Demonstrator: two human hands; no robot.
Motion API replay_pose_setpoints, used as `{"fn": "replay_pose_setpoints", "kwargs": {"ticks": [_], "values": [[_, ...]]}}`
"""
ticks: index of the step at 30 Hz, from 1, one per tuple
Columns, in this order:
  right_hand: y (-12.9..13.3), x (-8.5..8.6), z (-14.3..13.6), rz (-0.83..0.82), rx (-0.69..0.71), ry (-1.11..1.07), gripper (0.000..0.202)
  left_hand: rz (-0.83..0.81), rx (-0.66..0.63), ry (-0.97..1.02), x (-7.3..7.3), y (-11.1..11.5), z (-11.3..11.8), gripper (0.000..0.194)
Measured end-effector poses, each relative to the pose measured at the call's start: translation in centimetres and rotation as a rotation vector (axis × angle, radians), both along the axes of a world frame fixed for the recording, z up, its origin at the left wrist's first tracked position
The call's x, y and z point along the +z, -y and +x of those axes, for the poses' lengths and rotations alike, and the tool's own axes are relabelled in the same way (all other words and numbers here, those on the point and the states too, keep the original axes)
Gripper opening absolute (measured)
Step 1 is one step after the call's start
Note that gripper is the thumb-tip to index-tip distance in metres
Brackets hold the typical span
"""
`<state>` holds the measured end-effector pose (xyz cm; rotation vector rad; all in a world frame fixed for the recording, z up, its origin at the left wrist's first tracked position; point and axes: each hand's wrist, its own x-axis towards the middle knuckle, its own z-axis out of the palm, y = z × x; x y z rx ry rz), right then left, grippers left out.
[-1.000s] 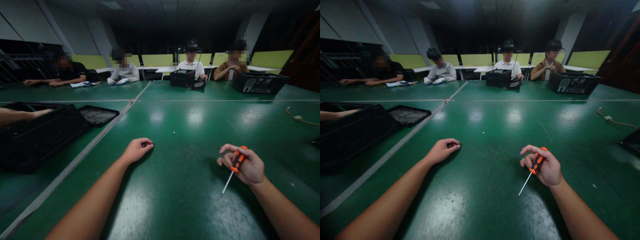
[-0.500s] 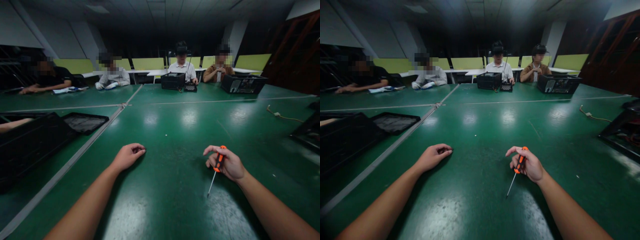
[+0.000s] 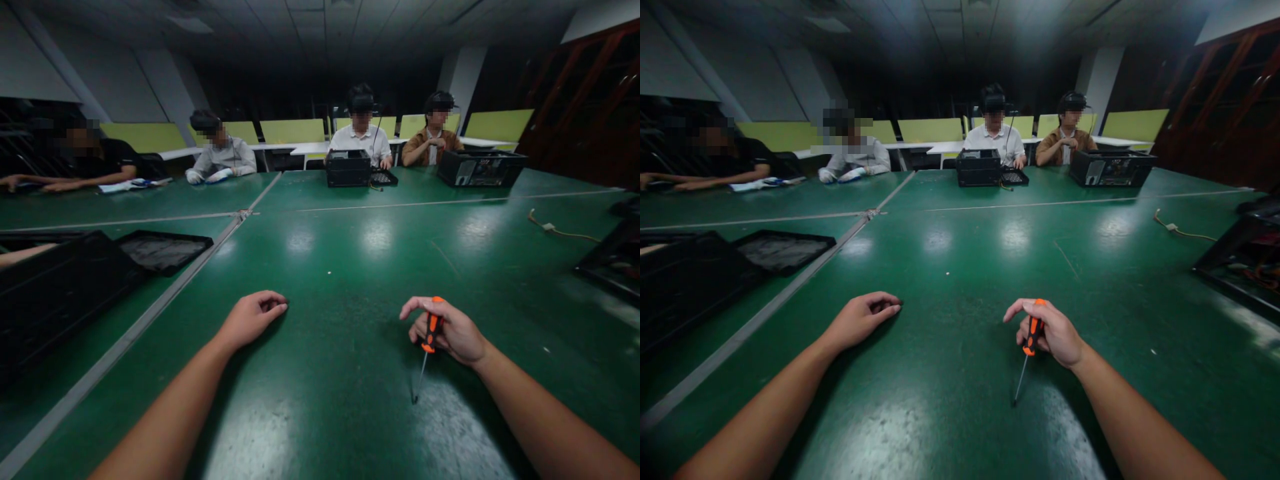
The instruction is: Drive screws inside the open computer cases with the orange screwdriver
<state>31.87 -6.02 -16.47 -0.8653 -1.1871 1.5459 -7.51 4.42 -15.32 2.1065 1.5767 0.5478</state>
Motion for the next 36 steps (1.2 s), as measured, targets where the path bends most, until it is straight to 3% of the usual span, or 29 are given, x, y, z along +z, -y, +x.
{"fn": "replay_pose_setpoints", "kwargs": {"ticks": [12,18,24,36], "values": [[-0.21,-0.15,-0.08,-0.040,-0.068,0.068,0.041,0.002,0.007,-0.013,0.09,-0.08,0.06,0.043],[-0.17,0.38,0.00,-0.083,-0.097,-0.094,0.042,0.017,0.004,-0.017,0.15,0.04,0.02,0.043],[-0.29,0.22,0.15,-0.126,-0.168,0.107,0.042,0.025,0.000,-0.027,0.41,0.20,0.16,0.046],[-0.37,0.25,0.18,-0.118,-0.200,0.139,0.043,0.004,0.006,-0.041,0.12,0.12,0.06,0.045]]}}
